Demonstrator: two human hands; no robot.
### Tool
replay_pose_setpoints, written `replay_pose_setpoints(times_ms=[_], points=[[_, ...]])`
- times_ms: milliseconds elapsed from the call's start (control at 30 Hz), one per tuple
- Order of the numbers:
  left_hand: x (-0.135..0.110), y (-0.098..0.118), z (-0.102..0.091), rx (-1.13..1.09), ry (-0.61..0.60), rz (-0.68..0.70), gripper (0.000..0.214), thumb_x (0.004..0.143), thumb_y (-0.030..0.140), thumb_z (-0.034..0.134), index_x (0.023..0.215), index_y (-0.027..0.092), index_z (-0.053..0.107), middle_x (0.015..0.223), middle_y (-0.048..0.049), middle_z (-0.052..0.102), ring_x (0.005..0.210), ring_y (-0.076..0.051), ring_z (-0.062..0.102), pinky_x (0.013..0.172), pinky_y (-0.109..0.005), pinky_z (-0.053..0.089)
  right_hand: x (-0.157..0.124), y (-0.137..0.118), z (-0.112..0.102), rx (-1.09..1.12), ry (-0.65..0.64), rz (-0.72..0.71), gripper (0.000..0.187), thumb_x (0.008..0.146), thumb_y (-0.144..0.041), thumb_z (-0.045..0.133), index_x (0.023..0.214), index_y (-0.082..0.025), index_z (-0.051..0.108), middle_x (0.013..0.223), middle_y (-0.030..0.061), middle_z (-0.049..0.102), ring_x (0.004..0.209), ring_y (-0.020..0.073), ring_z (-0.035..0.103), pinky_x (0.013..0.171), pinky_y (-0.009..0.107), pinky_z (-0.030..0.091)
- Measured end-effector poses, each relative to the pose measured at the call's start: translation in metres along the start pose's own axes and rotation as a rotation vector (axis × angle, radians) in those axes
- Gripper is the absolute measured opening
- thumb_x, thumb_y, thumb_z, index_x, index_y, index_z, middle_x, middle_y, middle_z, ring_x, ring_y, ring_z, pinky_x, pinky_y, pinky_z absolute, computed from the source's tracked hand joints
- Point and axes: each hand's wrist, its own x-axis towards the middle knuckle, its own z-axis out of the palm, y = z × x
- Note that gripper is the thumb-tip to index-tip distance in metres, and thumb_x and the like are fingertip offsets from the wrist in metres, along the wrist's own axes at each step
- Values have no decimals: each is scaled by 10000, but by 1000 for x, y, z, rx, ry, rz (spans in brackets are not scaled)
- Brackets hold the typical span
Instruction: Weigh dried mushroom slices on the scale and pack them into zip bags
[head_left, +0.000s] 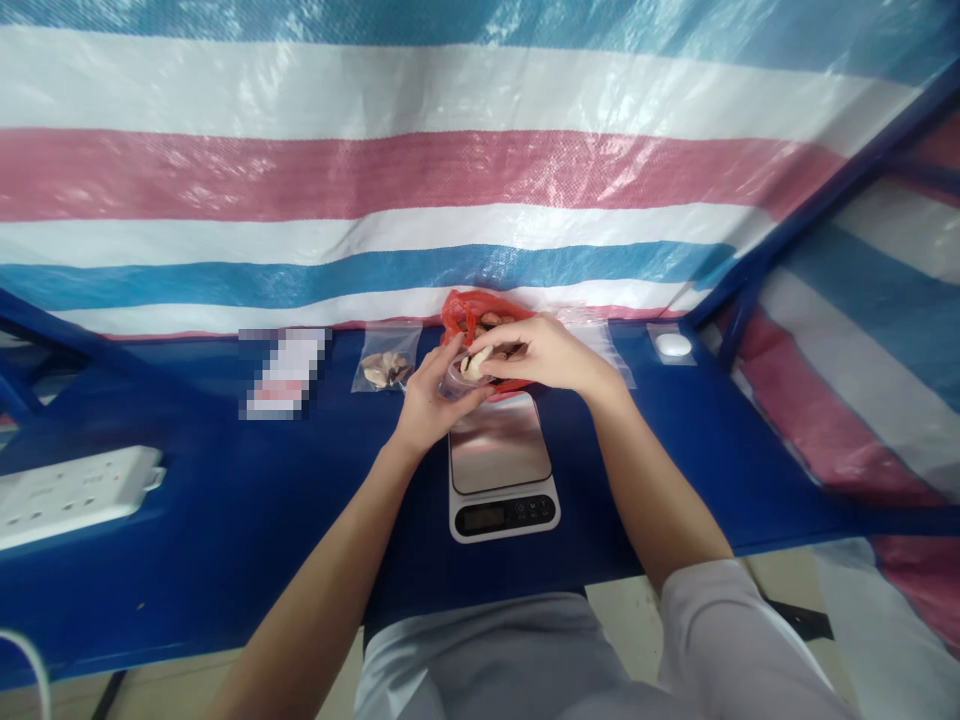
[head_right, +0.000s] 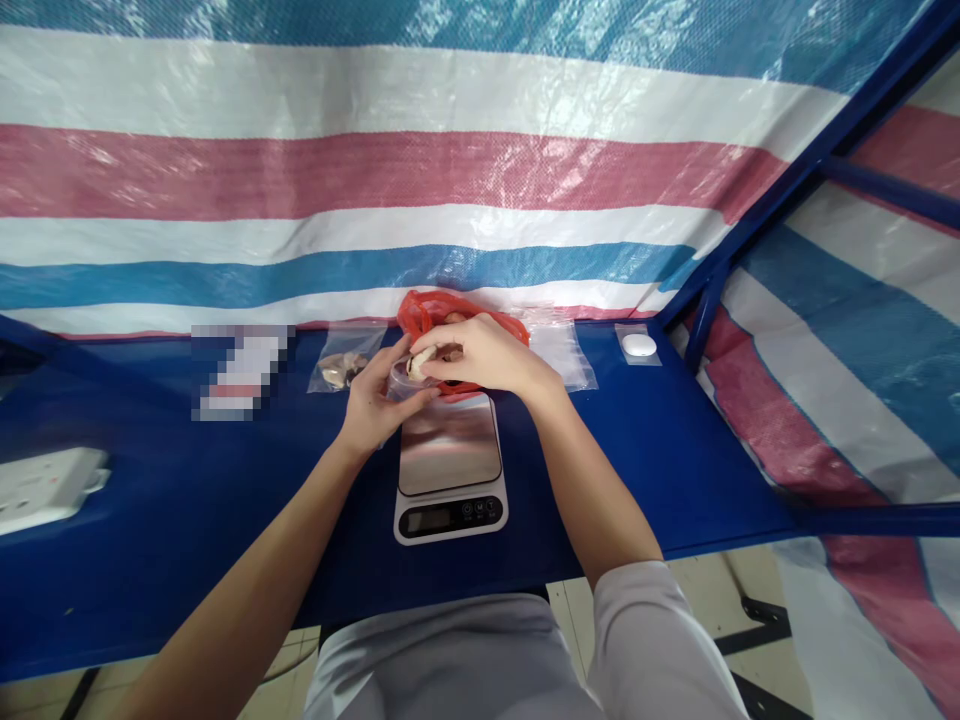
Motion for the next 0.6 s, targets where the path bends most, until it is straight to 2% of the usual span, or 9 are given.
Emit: replay_pose_setpoints(times_ms=[100,267,600], points=[[-1,-1,0,11,0,-7,761,799,516,797,1447,201,550,1284,-133,689,1159,-285,670,1028,-465,535,2,-5,3,-61,-11,-8,206,874,-211,701,1056,-205,797,901,8,785,773,135,679,765,255,483],[-1,-1,0,22,-4,-24,744,805,495,794,1444,199,555,1210,-118,704,1107,-278,683,999,-458,547,5,-8,9,-150,-61,0,178,894,-232,694,1033,-238,804,891,6,778,819,151,661,765,260,444],[0,5,0,41,-42,-66,850,768,583,802,1475,207,519,1253,-121,698,1142,-292,671,1026,-469,539,7,0,15,-139,-67,-3,189,888,-258,705,1060,-250,785,906,-14,783,789,137,668,725,245,444]])
